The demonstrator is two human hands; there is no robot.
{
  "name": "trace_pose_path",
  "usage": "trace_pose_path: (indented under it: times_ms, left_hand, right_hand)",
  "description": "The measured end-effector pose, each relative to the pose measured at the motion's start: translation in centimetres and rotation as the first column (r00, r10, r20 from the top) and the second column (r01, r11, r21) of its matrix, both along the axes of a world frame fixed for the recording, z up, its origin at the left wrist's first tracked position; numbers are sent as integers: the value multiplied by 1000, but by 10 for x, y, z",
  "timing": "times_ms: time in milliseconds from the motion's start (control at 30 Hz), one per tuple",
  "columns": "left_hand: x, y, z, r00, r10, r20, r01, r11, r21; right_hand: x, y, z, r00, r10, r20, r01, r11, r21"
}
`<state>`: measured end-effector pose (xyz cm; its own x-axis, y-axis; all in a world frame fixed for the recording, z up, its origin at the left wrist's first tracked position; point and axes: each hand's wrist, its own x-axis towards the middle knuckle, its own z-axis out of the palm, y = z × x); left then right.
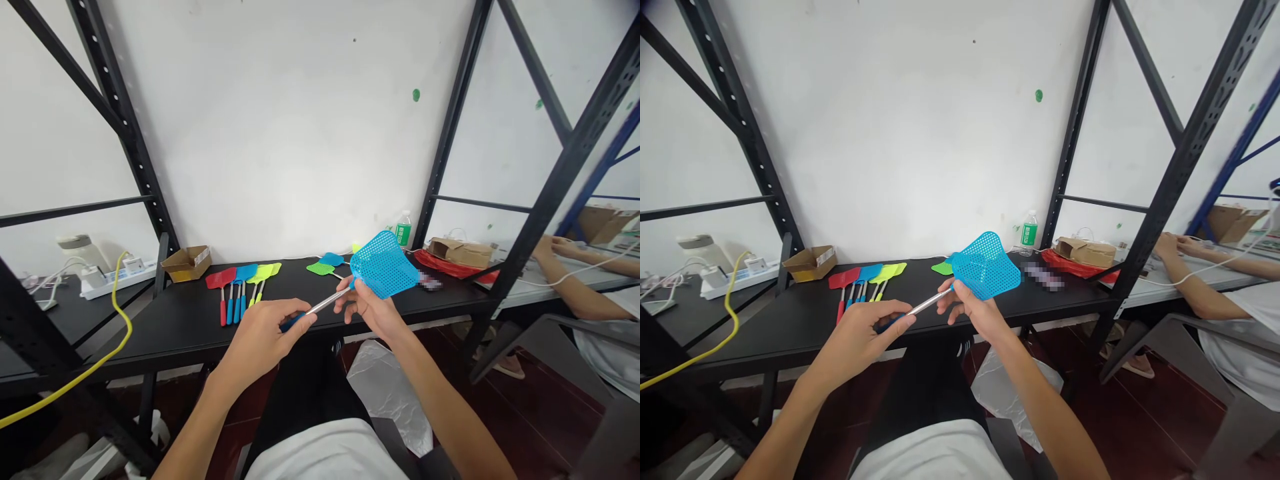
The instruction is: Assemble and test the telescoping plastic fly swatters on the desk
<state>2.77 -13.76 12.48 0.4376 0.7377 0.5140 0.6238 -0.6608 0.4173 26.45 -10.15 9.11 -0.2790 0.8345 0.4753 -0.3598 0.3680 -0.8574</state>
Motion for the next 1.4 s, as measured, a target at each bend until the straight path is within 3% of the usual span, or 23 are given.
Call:
trace_pose_path:
  times_ms: [167, 333, 433, 533, 733, 900, 1133, 1300, 1400]
  left_hand:
    - [5, -4, -1, 998, -41, -43, 40, 999, -6]
    - [17, -8, -6, 986, -121, -112, 113, 991, -78]
    - [24, -9, -10, 986, -126, -106, 117, 989, -86]
    - [30, -8, -15, 991, -113, -75, 108, 992, -64]
    - [33, -13, -15, 969, -246, -1, 244, 962, -121]
    - [31, -16, -12, 911, -378, 166, 409, 878, -249]
    - [31, -14, -14, 804, -476, 356, 588, 726, -357]
    - [32, -4, -17, 743, -410, 529, 663, 554, -503]
    - [35, 5, -23, 718, -348, 603, 688, 490, -536]
  right_hand:
    - [-13, 2, -10, 973, -215, 83, 208, 974, 88]
    - [-19, -3, -14, 951, -284, 122, 275, 958, 82]
    - [-21, -9, -16, 929, -296, 222, 274, 954, 123]
    - [-22, -17, -16, 902, -254, 350, 194, 961, 197]
    - [-25, -26, -15, 920, -198, 337, 132, 969, 210]
    - [-26, -31, -13, 946, -40, 321, -24, 981, 191]
    - [-29, -31, -17, 968, 30, 248, -57, 993, 103]
    - [-35, -22, -25, 989, 51, 139, -51, 999, -5]
    - [-39, -12, -29, 996, 32, 87, -25, 997, -79]
